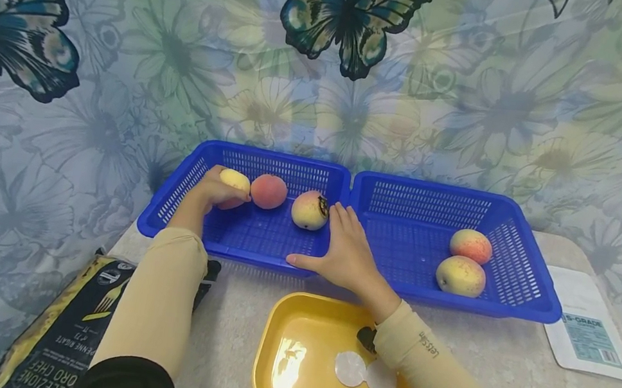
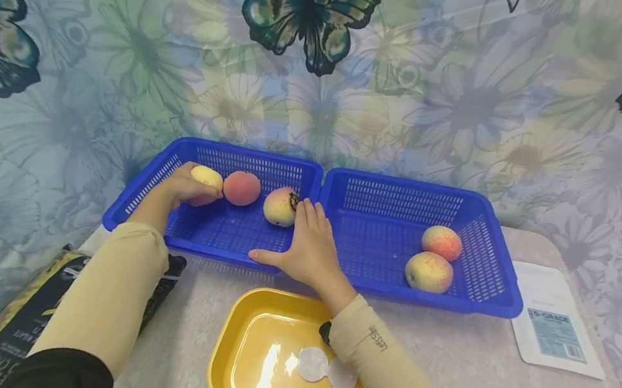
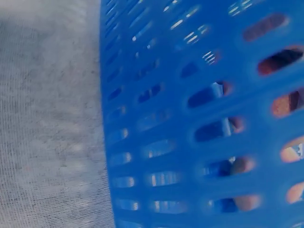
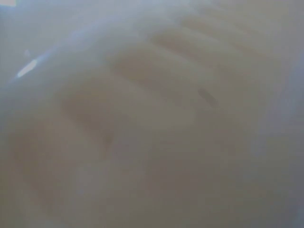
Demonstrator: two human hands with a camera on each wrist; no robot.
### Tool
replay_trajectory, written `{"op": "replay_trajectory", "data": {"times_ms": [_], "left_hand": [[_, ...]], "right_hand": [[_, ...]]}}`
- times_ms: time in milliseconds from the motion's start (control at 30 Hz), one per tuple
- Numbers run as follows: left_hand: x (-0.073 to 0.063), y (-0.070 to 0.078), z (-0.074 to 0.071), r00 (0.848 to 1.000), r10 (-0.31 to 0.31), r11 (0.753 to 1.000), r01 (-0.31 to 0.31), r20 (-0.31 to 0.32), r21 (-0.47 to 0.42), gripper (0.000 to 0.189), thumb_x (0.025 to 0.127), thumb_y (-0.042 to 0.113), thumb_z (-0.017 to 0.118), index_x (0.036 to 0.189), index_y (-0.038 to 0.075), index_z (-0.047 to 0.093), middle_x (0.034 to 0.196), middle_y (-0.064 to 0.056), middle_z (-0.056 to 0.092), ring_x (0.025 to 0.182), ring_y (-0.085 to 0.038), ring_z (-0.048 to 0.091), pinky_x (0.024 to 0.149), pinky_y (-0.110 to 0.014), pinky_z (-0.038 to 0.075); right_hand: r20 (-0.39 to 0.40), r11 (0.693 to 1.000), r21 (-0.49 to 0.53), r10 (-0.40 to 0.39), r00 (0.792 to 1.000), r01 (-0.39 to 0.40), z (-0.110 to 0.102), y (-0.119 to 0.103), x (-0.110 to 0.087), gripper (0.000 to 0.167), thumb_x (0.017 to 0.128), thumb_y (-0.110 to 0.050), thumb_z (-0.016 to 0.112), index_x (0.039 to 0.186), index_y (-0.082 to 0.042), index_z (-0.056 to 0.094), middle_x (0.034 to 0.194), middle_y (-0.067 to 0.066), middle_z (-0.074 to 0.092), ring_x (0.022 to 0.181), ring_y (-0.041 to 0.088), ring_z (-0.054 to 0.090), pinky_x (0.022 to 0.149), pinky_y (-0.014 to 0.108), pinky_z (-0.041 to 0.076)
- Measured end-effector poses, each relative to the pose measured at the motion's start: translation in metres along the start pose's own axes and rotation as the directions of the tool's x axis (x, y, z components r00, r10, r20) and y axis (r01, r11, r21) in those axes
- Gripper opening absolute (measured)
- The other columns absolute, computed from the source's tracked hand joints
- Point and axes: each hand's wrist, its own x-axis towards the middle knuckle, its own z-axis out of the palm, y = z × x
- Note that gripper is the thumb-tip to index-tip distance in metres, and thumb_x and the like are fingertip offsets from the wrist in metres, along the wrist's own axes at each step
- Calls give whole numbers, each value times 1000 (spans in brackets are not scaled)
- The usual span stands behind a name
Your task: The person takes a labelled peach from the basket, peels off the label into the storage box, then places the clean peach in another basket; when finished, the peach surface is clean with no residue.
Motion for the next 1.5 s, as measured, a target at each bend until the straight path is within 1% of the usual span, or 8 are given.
{"op": "replay_trajectory", "data": {"times_ms": [267,467,800,933,1067,1200,1400,1500], "left_hand": [[-9,23,-9,999,42,999,-42,-24,-12,88,78,13,80,148,3,26,139,-19,44,112,-29,54,90,-35,49],[-22,50,-14,996,86,993,-88,-33,-75,94,80,14,79,153,6,22,141,-19,42,117,-29,52,92,-36,50],[-59,94,-6,979,205,960,-205,-25,-192,87,76,17,84,148,14,35,131,-10,52,113,-25,55,92,-36,51],[-77,107,-1,966,258,940,-251,0,-231,80,77,14,83,144,13,38,125,-10,54,109,-24,56,88,-34,53],[-95,116,6,953,304,926,-289,24,-245,77,77,12,82,141,11,40,123,-11,55,105,-24,58,83,-31,54],[-110,120,13,937,346,915,-325,53,-239,76,77,13,82,141,11,40,125,-11,54,103,-24,58,80,-31,54],[-131,123,26,905,414,891,-379,99,-251,73,77,14,82,140,13,43,125,-13,56,100,-27,62,80,-33,57],[-140,124,33,896,426,880,-377,128,-288,74,76,13,83,139,16,44,125,-12,57,99,-28,63,78,-35,58]], "right_hand": [[2,1000,-8,3,1000,-3,0,-1,-2,132,67,-83,67,160,-8,9,168,10,9,156,28,2,126,49,8],[-2,1000,-12,5,1000,-5,1,0,-2,132,67,-83,67,160,-8,9,168,10,9,156,29,2,126,50,9],[-29,1000,-21,-6,1000,5,0,0,-6,127,70,-81,66,160,-9,12,167,10,14,156,30,4,125,51,11],[-48,999,-2,-47,998,46,-5,-1,-11,116,76,-76,66,160,-12,15,166,8,17,156,29,4,124,54,14],[-99,992,47,-110,989,115,-16,-2,-16,102,83,-68,65,158,-14,22,165,7,22,155,30,8,122,57,18],[-146,980,99,-157,977,172,-30,-5,-20,95,87,-63,64,158,-15,23,164,7,23,155,31,9,121,60,19],[-185,960,157,-200,962,230,-47,-7,-27,90,90,-58,63,159,-20,19,166,5,19,155,30,8,120,63,18],[-203,950,178,-220,954,257,-52,-9,-29,88,92,-56,62,159,-22,17,166,5,17,155,30,8,120,63,17]]}}
